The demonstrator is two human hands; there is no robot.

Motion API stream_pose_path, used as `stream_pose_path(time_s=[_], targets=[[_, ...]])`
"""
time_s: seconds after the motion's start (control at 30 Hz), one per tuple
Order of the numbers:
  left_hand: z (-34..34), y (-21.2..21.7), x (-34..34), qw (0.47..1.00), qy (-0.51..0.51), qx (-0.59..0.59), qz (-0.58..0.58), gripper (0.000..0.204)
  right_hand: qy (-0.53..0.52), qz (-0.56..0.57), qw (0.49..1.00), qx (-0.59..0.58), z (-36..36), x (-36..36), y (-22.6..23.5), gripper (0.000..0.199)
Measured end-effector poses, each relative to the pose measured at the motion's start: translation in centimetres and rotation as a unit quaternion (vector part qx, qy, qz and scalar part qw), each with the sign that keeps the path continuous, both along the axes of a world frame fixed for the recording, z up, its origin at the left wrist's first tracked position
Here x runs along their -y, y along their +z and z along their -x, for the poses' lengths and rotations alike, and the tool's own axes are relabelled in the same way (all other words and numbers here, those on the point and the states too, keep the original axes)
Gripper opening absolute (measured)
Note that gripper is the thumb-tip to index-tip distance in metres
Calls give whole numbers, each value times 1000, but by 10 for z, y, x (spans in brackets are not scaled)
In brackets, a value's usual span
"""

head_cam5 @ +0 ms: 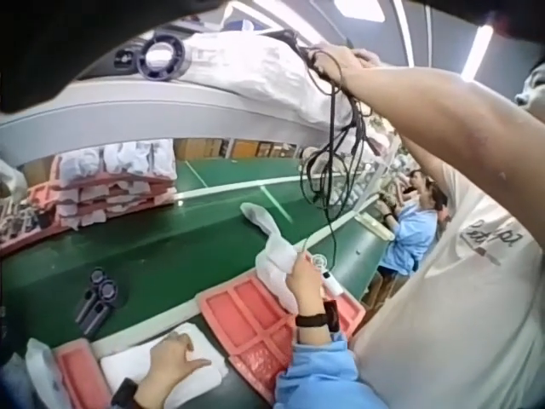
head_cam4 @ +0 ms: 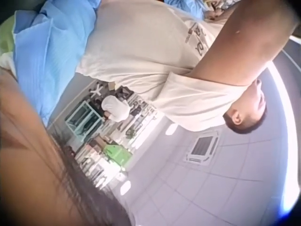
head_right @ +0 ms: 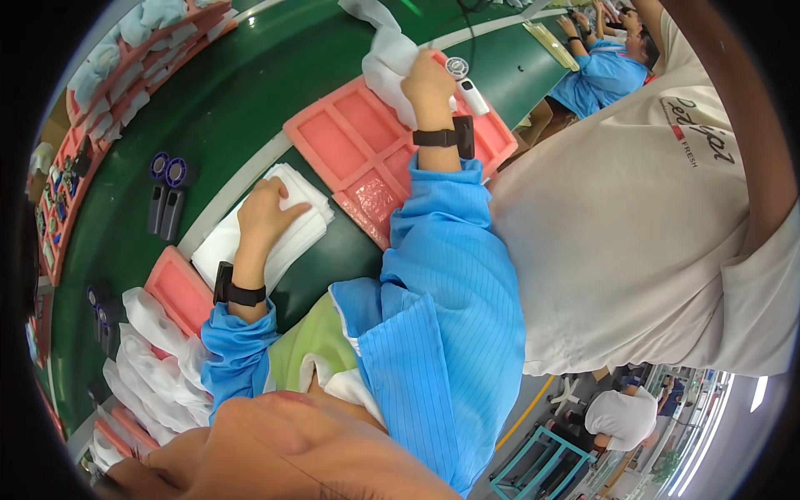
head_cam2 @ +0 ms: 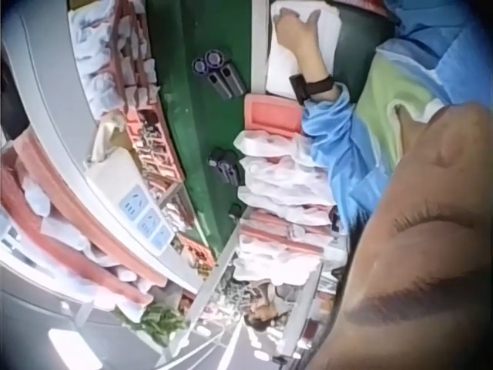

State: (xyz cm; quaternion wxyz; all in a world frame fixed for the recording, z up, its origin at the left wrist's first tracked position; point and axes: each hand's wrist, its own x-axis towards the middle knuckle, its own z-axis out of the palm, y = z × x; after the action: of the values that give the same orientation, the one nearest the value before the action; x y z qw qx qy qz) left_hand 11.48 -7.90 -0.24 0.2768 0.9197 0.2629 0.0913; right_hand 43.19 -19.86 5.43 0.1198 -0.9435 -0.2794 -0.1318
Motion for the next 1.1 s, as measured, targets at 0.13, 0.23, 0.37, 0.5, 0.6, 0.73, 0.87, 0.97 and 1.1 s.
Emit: stream_pose_path(time_s=[0.13, 0.23, 0.37, 0.5, 0.6, 0.73, 0.87, 0.97, 1.1], targets=[[2, -9, -4, 1000, -1, 11, -15, 42, -41, -10, 999, -26, -50, 14, -48, 40], [-3, -4, -3, 1000, 12, 11, -1, 42, 6, -55, 997, -62, -99, 29, -82, 42], [-7, -7, -6, 1000, 15, 0, 8, 38, 120, -49, 986, -101, -124, 37, -82, 36], [2, -18, -11, 1000, 20, 6, 0, 30, -47, -110, 993, 16, -122, 35, -54, 33], [2, -24, -9, 1000, 11, 24, -7, 25, -80, -103, 988, 88, -154, 43, -71, 28], [5, -30, -8, 999, 13, 32, -8, 22, -52, -23, 998, -12, -176, 48, -87, 26], [9, -27, -2, 999, 26, 33, -18, 21, -54, 30, 998, -3, -145, 49, -61, 26], [19, -28, 0, 997, 48, 20, -55, 19, -39, 50, 997, 47, -85, 47, -28, 28], [17, -41, -8, 997, 48, 22, -53, 22, 55, 91, 994, 8, 17, 65, 38, 47]])
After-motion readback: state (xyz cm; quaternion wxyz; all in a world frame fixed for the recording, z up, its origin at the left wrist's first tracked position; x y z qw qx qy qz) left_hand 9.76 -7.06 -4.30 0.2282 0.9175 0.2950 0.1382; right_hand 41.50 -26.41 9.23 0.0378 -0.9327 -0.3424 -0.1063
